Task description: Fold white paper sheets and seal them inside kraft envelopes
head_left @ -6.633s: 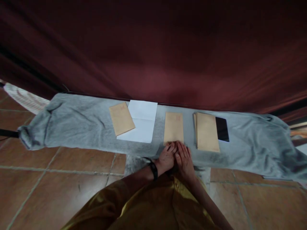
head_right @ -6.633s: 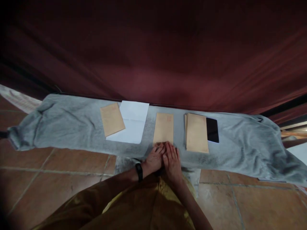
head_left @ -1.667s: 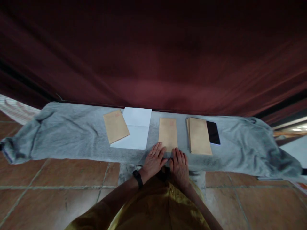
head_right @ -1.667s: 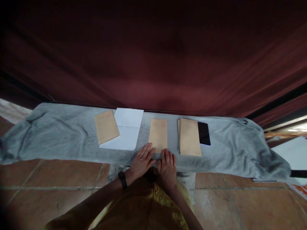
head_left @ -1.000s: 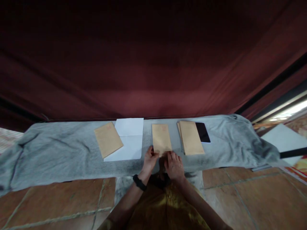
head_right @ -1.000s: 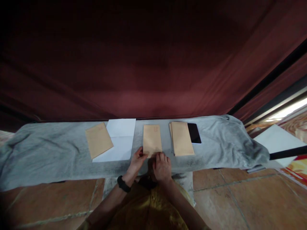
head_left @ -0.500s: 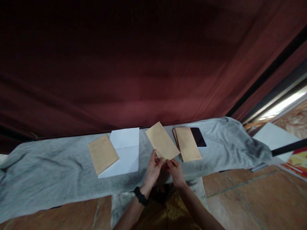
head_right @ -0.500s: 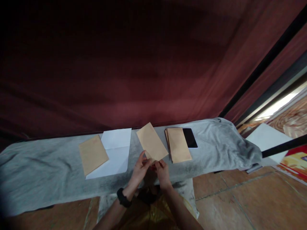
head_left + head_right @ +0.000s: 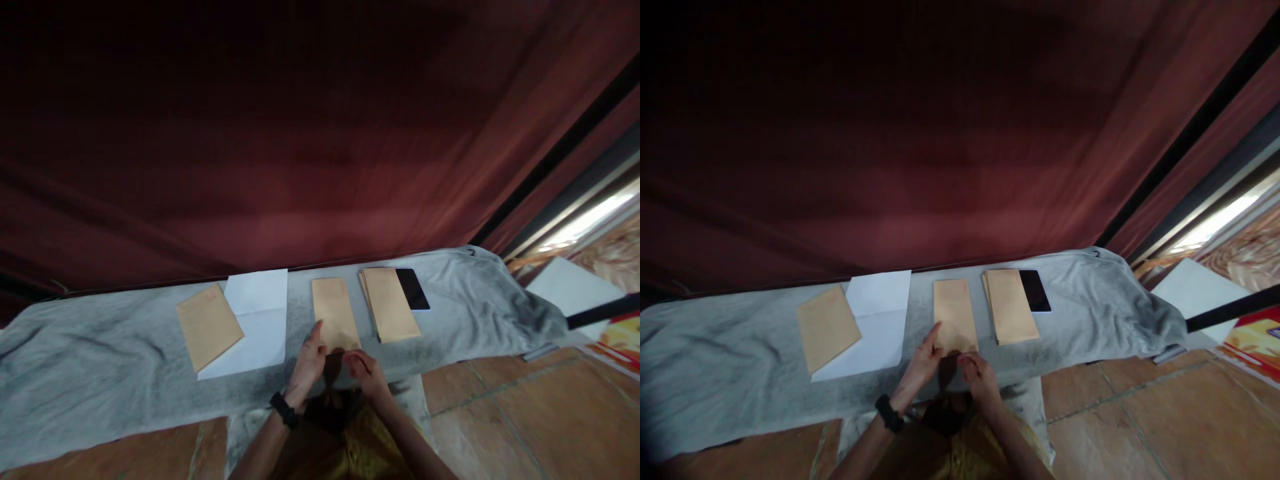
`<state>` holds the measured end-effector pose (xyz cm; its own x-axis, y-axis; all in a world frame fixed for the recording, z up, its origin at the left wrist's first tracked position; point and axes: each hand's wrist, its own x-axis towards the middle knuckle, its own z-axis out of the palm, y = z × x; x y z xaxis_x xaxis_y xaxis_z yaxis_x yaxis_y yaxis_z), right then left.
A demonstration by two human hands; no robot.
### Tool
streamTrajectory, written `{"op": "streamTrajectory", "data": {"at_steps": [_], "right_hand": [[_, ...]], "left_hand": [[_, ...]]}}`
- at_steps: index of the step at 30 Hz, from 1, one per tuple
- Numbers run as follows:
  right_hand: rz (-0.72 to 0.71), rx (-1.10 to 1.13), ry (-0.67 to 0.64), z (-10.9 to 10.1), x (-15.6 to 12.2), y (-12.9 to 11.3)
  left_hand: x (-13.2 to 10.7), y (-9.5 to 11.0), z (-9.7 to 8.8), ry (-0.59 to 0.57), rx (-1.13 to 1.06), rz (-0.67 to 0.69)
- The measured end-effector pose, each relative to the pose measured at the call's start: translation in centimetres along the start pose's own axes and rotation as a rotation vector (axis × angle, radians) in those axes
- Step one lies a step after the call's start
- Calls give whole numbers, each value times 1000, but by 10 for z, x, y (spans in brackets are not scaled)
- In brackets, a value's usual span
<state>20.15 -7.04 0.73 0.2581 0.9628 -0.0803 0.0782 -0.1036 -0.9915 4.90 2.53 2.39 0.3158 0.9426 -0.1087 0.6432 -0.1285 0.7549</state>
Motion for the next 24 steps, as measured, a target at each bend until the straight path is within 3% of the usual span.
{"op": "streamTrajectory", "data": {"at_steps": [4,8,11,14,18,24], "right_hand": [[-433,-667,-27,-7,-6,3],[-617,-1064,-69,-9,-6,11],[-642,-1124,-38,-7,-5,17],[-624,-1104,-19,-5,-5,20],[-598,-1090,-3,-4,-6,18],[-589,-1118,-18,-4,-8,9]], "left_hand": [[-12,4,2,29,351,22],[-19,12,2,134,641,101],[-8,18,10,171,672,307],[15,22,26,98,639,483],[46,21,43,46,652,520],[73,23,46,88,681,499]]}}
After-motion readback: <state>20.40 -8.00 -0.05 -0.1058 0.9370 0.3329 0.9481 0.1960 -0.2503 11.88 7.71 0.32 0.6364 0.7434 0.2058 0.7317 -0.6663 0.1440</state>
